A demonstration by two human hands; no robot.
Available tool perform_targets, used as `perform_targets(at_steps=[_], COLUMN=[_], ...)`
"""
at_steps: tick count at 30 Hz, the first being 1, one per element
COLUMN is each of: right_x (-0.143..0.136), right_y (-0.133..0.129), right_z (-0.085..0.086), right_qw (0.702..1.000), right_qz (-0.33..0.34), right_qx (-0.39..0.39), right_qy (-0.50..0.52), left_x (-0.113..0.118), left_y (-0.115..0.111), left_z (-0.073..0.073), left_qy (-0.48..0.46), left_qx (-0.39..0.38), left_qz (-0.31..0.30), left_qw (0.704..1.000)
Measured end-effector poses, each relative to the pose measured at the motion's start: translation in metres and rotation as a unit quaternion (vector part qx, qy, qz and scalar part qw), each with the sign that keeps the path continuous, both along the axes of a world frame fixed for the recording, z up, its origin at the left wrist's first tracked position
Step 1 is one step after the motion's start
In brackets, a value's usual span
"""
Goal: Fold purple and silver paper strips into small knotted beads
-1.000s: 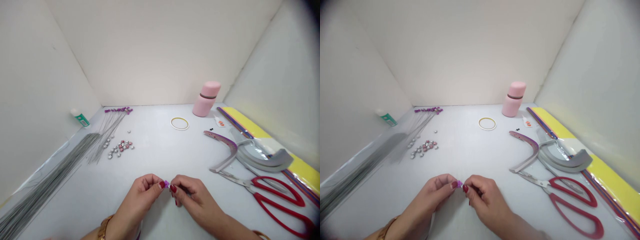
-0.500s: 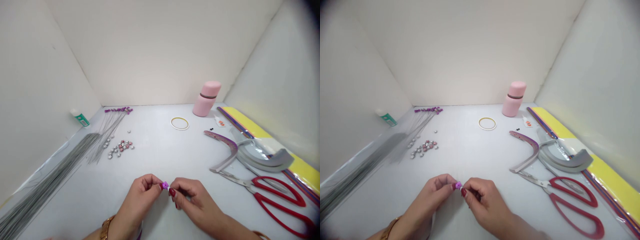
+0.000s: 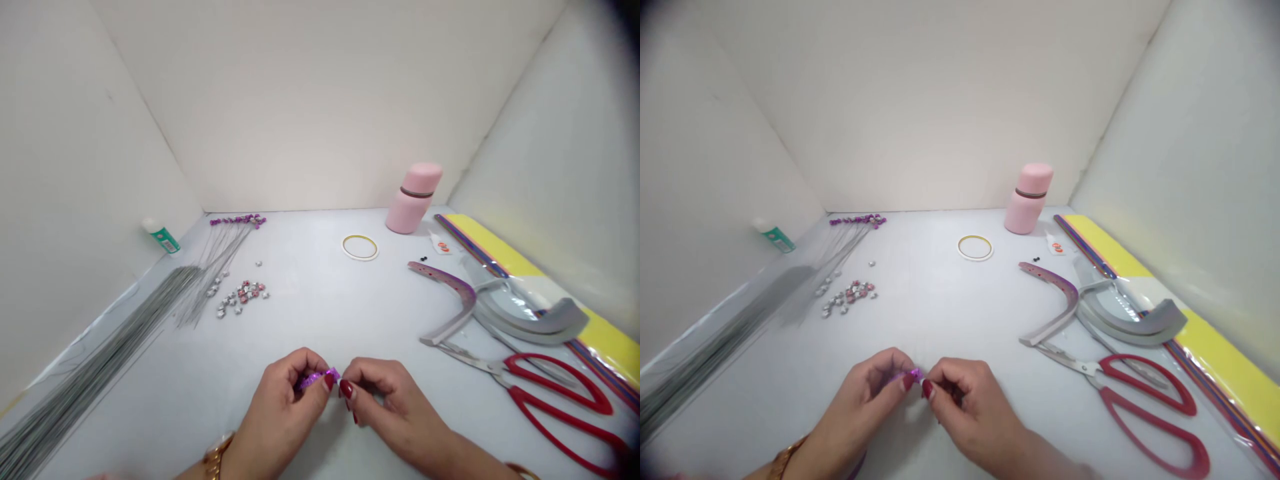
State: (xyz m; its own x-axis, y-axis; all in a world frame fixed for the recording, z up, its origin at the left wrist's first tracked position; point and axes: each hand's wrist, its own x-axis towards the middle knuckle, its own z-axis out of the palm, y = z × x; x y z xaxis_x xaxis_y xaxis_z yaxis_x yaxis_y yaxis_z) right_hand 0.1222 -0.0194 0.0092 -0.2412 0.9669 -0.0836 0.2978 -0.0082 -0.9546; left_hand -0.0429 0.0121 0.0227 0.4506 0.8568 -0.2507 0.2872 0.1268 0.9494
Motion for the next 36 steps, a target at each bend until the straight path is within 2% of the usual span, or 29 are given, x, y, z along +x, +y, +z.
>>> perform_targets(at_steps=[4, 8, 12, 15, 17, 20, 22, 25, 26, 27, 28, 29, 30, 32, 33, 36], right_x=[0.0, 0.0, 0.0, 0.0, 0.0, 0.002, 0.004, 0.005, 0.005, 0.005, 0.004, 0.003, 0.001, -0.002, -0.004, -0.007], right_y=[0.001, 0.001, 0.002, 0.003, 0.004, 0.005, 0.006, 0.008, 0.008, 0.008, 0.008, 0.008, 0.007, 0.005, 0.004, 0.001], right_z=[0.001, 0.001, 0.0, -0.002, -0.004, -0.006, -0.007, -0.006, -0.006, -0.006, -0.005, -0.005, -0.004, -0.004, -0.003, -0.003], right_qw=[0.999, 0.999, 0.996, 0.986, 0.977, 0.967, 0.96, 0.942, 0.936, 0.933, 0.932, 0.933, 0.936, 0.943, 0.947, 0.955], right_qz=[0.0, 0.001, -0.005, -0.014, -0.037, -0.087, -0.129, -0.198, -0.211, -0.216, -0.212, -0.204, -0.192, -0.162, -0.144, -0.099], right_qx=[-0.024, -0.026, -0.052, -0.102, -0.127, -0.124, -0.106, -0.087, -0.085, -0.085, -0.084, -0.084, -0.085, -0.095, -0.103, -0.131], right_qy=[0.026, 0.033, 0.074, 0.13, 0.166, 0.205, 0.225, 0.258, 0.268, 0.275, 0.28, 0.283, 0.283, 0.274, 0.267, 0.246], left_x=[0.002, 0.003, 0.004, 0.002, 0.0, -0.005, -0.009, -0.013, -0.012, -0.011, -0.009, -0.005, -0.002, 0.006, 0.01, 0.015], left_y=[0.001, 0.004, 0.005, 0.006, 0.008, 0.011, 0.01, 0.005, 0.002, -0.001, -0.003, -0.005, -0.006, -0.007, -0.006, -0.003], left_z=[-0.002, -0.005, -0.004, -0.001, 0.001, 0.003, 0.002, -0.003, -0.004, -0.004, -0.005, -0.005, -0.005, -0.006, -0.007, -0.007], left_qy=[-0.019, -0.044, -0.021, 0.008, 0.047, 0.095, 0.088, 0.034, 0.012, -0.012, -0.022, -0.016, -0.014, -0.077, -0.119, -0.185], left_qx=[-0.034, -0.099, -0.084, -0.013, 0.071, 0.19, 0.25, 0.376, 0.413, 0.418, 0.367, 0.281, 0.185, 0.018, -0.029, -0.092], left_qz=[0.015, 0.029, 0.01, -0.026, -0.015, 0.027, 0.067, 0.19, 0.212, 0.184, 0.114, 0.036, -0.011, -0.011, 0.0, 0.042], left_qw=[0.999, 0.994, 0.996, 1.0, 0.996, 0.977, 0.962, 0.906, 0.886, 0.89, 0.923, 0.959, 0.983, 0.997, 0.992, 0.977])
